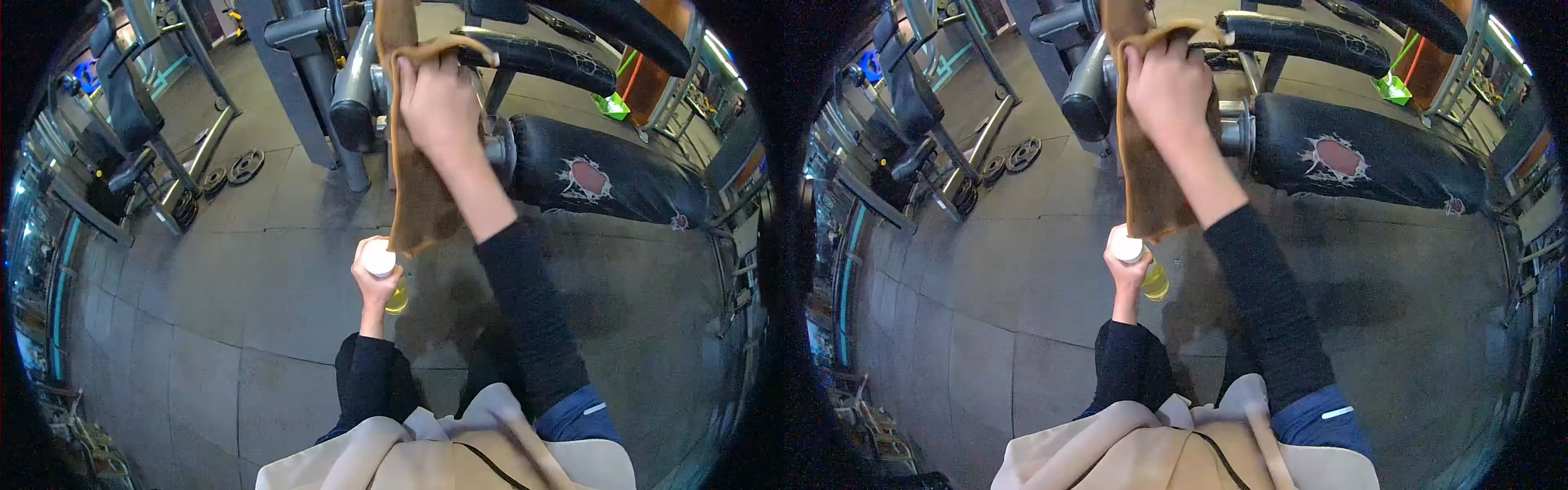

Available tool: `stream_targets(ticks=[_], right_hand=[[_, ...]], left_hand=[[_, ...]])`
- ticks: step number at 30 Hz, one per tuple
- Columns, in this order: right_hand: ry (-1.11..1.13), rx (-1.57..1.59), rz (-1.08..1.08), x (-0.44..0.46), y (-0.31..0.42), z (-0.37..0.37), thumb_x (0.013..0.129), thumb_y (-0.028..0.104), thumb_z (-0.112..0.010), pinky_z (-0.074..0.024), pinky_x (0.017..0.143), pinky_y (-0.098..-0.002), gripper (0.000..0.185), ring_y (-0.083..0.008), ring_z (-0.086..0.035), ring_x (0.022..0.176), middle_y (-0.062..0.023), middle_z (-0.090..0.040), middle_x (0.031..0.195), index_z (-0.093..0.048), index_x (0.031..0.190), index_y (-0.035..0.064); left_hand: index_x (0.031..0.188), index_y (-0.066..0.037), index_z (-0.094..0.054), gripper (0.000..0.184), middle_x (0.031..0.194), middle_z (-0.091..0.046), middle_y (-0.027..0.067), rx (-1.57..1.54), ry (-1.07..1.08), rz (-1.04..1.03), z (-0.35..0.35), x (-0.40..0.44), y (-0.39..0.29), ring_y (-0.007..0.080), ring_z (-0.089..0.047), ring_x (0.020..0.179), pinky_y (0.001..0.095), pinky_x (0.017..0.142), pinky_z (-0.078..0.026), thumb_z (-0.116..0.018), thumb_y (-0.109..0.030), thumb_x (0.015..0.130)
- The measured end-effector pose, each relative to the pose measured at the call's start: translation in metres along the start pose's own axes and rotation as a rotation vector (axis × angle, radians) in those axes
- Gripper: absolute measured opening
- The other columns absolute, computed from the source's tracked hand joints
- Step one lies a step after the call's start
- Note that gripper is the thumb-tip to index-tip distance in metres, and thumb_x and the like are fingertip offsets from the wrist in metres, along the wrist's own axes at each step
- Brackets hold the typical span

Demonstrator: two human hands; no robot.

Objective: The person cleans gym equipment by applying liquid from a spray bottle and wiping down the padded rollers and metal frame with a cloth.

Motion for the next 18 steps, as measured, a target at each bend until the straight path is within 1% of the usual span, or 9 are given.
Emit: stream_targets(ticks=[3,4,9,11,13,14,15,17,18], right_hand=[[0.159,0.172,-0.081,-0.052,-0.011,-0.015,0.087,0.027,-0.053,-0.0368,0.091,-0.0511,0.032,-0.0416,-0.052,0.102,-0.0227,-0.058,0.103,-0.061,0.1,-0.0014],[0.165,0.172,-0.082,-0.066,-0.009,-0.01,0.087,0.027,-0.053,-0.0368,0.091,-0.0511,0.032,-0.0416,-0.052,0.102,-0.0227,-0.058,0.103,-0.061,0.1,-0.0014],[-0.064,-0.001,0.139,-0.068,0.009,0.012,0.082,0.018,-0.055,-0.028,0.101,-0.0535,0.037,-0.0388,-0.051,0.107,-0.0228,-0.057,0.11,-0.054,0.115,0.0008],[-0.063,0.007,0.13,-0.054,0.013,0.017,0.084,0.019,-0.053,-0.0332,0.098,-0.0528,0.034,-0.0359,-0.052,0.106,-0.0227,-0.057,0.109,-0.054,0.112,-0.0002],[0.139,0.094,-0.071,-0.041,-0.001,0.0,0.088,0.023,-0.051,-0.0407,0.089,-0.0488,0.035,-0.0397,-0.052,0.1,-0.0249,-0.054,0.105,-0.051,0.111,-0.0034],[-0.086,-0.04,0.076,-0.031,0.011,0.015,0.091,0.028,-0.049,-0.0456,0.08,-0.0453,0.035,-0.0388,-0.055,0.09,-0.0244,-0.055,0.098,-0.051,0.104,-0.0046],[-0.142,-0.105,0.102,-0.023,0.009,0.011,0.089,0.034,-0.05,-0.0507,0.069,-0.0462,0.038,-0.0384,-0.061,0.082,-0.0183,-0.06,0.09,-0.059,0.097,-0.0028],[-0.026,-0.033,-0.005,0.0,0.004,0.004,0.091,0.035,-0.047,-0.0522,0.061,-0.0448,0.04,-0.0379,-0.062,0.074,-0.0172,-0.062,0.083,-0.062,0.09,-0.0022],[0.147,-0.05,-0.079,0.011,-0.001,-0.009,0.092,0.036,-0.044,-0.0532,0.064,-0.0434,0.043,-0.036,-0.064,0.079,-0.0188,-0.064,0.086,-0.063,0.087,-0.002]], left_hand=[[0.088,0.001,-0.06,0.035,0.092,-0.061,0.0086,-0.023,-0.012,-0.015,-0.002,-0.001,0.0,0.0202,-0.062,0.085,0.0301,0.077,-0.048,-0.066,-0.002,0.053],[0.088,0.001,-0.06,0.035,0.092,-0.061,0.0088,-0.026,-0.011,0.007,-0.002,-0.002,0.002,0.0203,-0.062,0.085,0.03,0.077,-0.048,-0.067,-0.001,0.053],[0.088,0.001,-0.06,0.036,0.092,-0.061,0.009,-0.007,-0.007,-0.003,-0.004,0.0,-0.005,0.0207,-0.062,0.085,0.0296,0.077,-0.048,-0.066,0.0,0.053],[0.088,0.001,-0.06,0.037,0.091,-0.06,0.0086,0.042,0.046,0.051,-0.008,-0.002,-0.001,0.0207,-0.061,0.085,0.0294,0.077,-0.048,-0.064,0.001,0.051],[0.089,0.0,-0.06,0.039,0.091,-0.06,0.0082,0.016,0.049,0.074,-0.008,-0.002,0.002,0.0205,-0.061,0.085,0.0292,0.077,-0.047,-0.063,0.0,0.05],[0.089,0.0,-0.06,0.039,0.09,-0.06,0.0085,0.008,0.044,0.068,-0.008,-0.001,0.002,0.0207,-0.061,0.085,0.0294,0.077,-0.047,-0.063,0.0,0.05],[0.089,0.0,-0.059,0.04,0.09,-0.059,0.0088,-0.001,0.039,0.06,-0.008,-0.002,0.002,0.0209,-0.061,0.085,0.0295,0.076,-0.047,-0.064,-0.001,0.049],[0.089,0.001,-0.059,0.04,0.09,-0.059,0.0094,-0.012,0.027,0.039,-0.009,-0.002,-0.001,0.0216,-0.061,0.084,0.0297,0.076,-0.047,-0.065,-0.002,0.05],[0.088,0.001,-0.059,0.039,0.09,-0.059,0.0099,-0.023,0.015,0.017,-0.009,-0.001,-0.005,0.0222,-0.061,0.083,0.0299,0.075,-0.047,-0.065,-0.002,0.05]])
Point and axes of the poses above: each hand's wrist, its own x-axis towards the middle knuckle, its own z-axis out of the back of the hand, y = z × x, the point moved 10 cm from there along x, towards the middle knuckle
